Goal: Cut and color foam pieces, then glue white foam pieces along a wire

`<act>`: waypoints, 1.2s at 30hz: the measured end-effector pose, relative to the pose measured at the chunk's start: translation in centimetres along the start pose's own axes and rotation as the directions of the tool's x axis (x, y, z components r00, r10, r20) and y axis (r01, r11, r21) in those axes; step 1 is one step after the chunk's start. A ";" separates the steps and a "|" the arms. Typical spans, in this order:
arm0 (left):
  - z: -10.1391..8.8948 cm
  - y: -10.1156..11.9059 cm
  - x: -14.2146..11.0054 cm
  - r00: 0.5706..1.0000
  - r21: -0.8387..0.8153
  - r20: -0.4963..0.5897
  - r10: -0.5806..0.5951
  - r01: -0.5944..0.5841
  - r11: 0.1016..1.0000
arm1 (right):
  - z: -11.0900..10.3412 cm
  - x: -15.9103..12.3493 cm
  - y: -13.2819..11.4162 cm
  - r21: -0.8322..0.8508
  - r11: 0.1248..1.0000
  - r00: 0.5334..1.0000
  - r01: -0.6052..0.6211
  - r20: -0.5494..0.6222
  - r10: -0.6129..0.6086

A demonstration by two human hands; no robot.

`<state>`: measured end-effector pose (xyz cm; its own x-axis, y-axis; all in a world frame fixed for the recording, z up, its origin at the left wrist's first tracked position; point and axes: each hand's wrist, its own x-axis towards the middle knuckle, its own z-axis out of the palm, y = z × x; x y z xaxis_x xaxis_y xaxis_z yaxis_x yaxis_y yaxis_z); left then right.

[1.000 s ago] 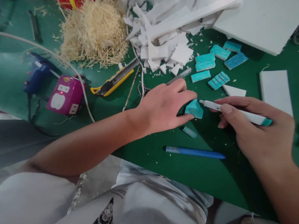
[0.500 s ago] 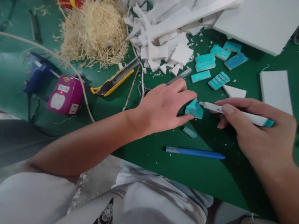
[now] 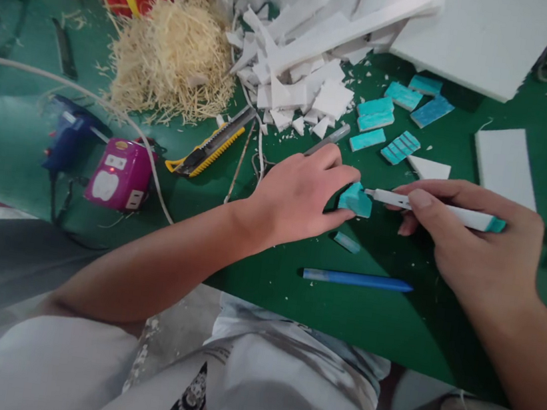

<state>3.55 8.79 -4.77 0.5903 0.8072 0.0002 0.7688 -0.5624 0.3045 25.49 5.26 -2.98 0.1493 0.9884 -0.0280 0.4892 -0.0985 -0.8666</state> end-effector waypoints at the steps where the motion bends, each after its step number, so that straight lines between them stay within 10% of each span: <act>1: 0.0 0.0 0.0 1.000 0.001 0.002 -0.003 0.003 1.000 | 0.0 0.0 0.0 0.004 1.000 1.000 0.009 0.003 -0.009; 36: -0.1 0.2 0.1 1.000 -0.063 -0.001 -0.027 0.027 0.998 | 0.3 0.7 1.1 0.071 0.995 0.998 0.063 0.018 -0.065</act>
<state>3.74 8.78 -4.56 0.5689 0.8223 -0.0075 0.7675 -0.5277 0.3640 25.94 5.90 -4.11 0.1016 0.9946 0.0191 0.4355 -0.0272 -0.8998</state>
